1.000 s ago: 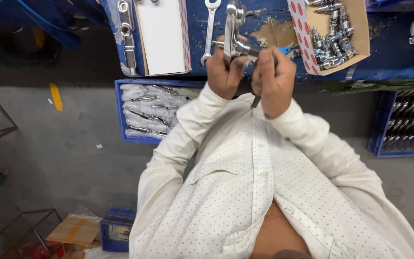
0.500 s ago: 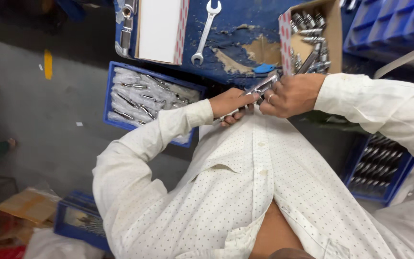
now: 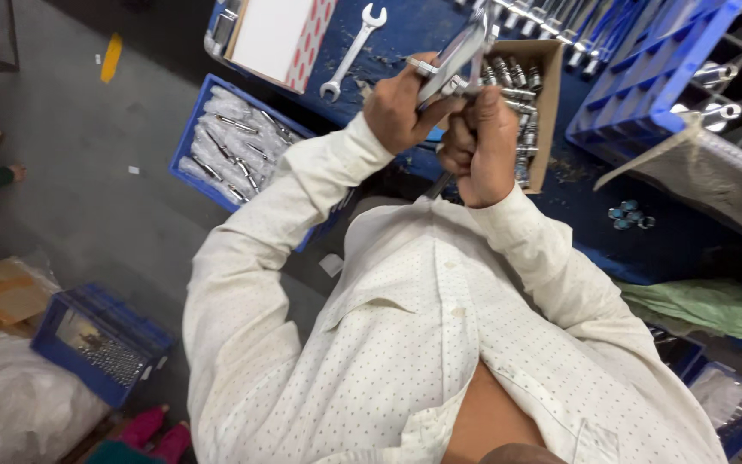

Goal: The person assembles a metal faucet by using a screwdriver to tighten a small screw into the handle and then manually fitting a metal component into the base.

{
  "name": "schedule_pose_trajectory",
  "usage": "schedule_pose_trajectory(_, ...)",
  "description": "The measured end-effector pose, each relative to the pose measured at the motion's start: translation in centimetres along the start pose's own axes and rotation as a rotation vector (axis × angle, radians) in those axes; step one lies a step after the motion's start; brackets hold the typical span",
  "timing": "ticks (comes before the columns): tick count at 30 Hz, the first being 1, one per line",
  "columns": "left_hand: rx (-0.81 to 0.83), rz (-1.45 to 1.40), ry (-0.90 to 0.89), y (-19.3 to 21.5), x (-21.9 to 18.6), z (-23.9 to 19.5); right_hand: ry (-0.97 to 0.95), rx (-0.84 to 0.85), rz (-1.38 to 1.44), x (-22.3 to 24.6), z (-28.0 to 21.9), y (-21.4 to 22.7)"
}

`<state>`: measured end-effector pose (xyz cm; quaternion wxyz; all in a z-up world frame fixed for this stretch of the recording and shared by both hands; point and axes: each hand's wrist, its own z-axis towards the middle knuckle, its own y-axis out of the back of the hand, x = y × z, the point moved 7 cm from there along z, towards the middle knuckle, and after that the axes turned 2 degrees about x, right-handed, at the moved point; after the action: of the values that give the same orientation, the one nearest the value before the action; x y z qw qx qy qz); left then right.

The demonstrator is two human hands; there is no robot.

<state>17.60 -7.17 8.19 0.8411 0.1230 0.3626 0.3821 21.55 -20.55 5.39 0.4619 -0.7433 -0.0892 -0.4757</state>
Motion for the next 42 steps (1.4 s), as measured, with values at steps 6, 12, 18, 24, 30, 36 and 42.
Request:
schedule_pose_trajectory(6,0.264,0.186,-0.406,1.9,-2.2,1.7,-0.302,0.195,0.347,-2.6,-1.5,1.5)
schedule_pose_trajectory(12,0.34,0.347,-0.707,3.4,-4.7,5.0,-0.339,0.263,0.414,-0.7,-2.3,0.1)
schedule_pose_trajectory(18,0.167,0.521,-0.692,2.7,-3.9,6.6,-0.058,-0.182,0.079,-0.4,-0.8,0.1)
schedule_pose_trajectory(24,0.453,0.355,-0.448,-1.3,-1.0,4.3,-0.123,-0.092,-0.593,-1.6,0.6,-0.7)
schedule_pose_trajectory(30,0.703,0.285,-0.551,-0.2,-0.1,3.7,0.131,0.474,-1.497,0.6,0.1,-4.3)
schedule_pose_trajectory(36,0.621,-0.311,-0.337,1.3,0.5,1.0,0.315,0.775,-2.117,1.7,-2.4,-4.9)
schedule_pose_trajectory(42,0.53,-1.029,0.517,-1.9,2.3,-2.3,1.057,0.777,-2.437,11.2,-3.6,-5.5)
